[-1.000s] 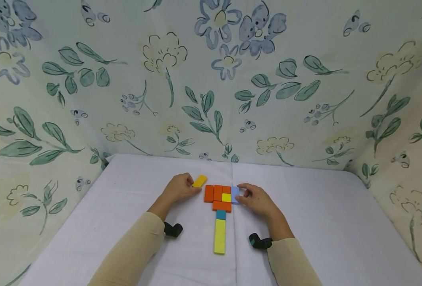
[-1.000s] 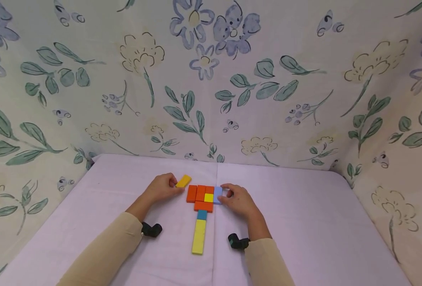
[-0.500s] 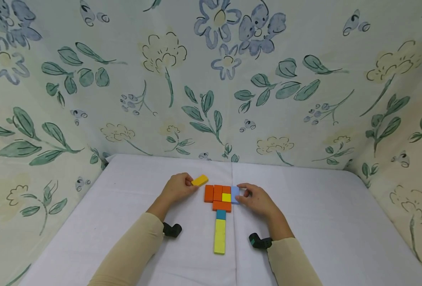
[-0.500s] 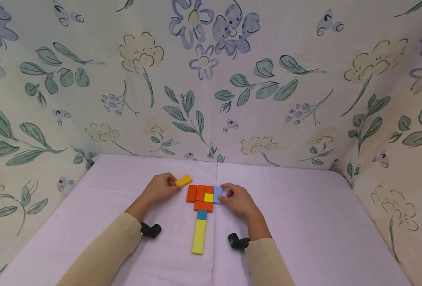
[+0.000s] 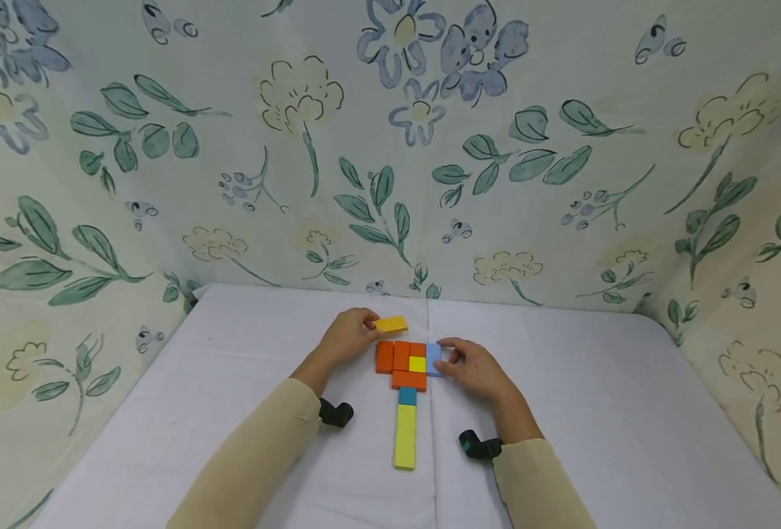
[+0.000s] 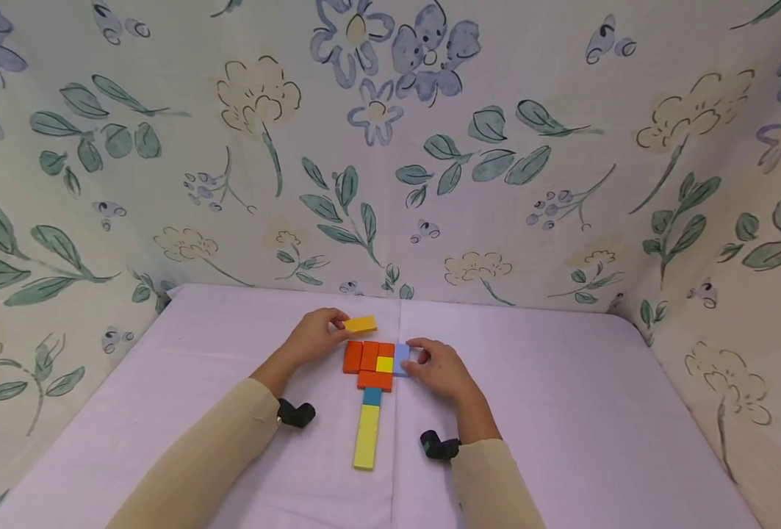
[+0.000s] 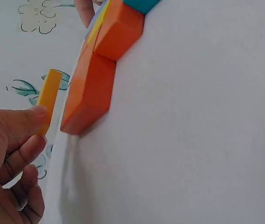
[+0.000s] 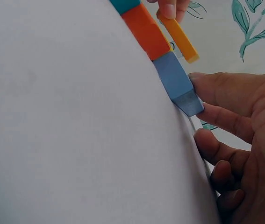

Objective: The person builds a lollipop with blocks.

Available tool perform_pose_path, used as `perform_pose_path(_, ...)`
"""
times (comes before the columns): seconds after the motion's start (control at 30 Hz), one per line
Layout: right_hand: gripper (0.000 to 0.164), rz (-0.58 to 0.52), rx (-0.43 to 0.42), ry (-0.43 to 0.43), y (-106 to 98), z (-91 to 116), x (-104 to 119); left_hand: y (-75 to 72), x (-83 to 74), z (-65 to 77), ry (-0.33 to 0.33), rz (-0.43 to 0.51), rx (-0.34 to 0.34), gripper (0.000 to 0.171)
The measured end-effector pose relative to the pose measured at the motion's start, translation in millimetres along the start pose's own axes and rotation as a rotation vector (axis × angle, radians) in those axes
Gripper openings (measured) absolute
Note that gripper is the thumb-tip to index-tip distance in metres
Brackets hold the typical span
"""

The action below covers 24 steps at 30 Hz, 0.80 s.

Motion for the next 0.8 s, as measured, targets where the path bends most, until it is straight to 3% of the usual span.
perform_pose_path(0.13,0.045,-0.013,-0.001,-0.005,-2,0,-1,10.4,-19.4,-8.4,-0.01,0.028,0.085,0.033)
perform_pose_path(0.27,0.046,-0.024,0.006,-0.004,-2,0,-2,19.0,-29.1,-12.2,-0.067,0.052,0.144,0.034)
perform_pose_path(0.4,0.046,-0.014,0.008,0.008,0,0,-1,23.1,-26.3,-14.5,-0.098,0.054,0.127,0.031)
perform_pose_path(0.8,0.048,-0.002,0.0,0.027,-1,2,1,25.3,-23.8,-12.6,-0.093,0.082,0.119,0.025)
Point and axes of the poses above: each hand's wrist, its own z-axis away from the middle knuckle, its own y-axis out of the palm, x = y × z, the point moved 4 cm from there along -z, towards the middle knuckle, and after that the axes turned 5 degrees about -x, right-handed, at the moved point
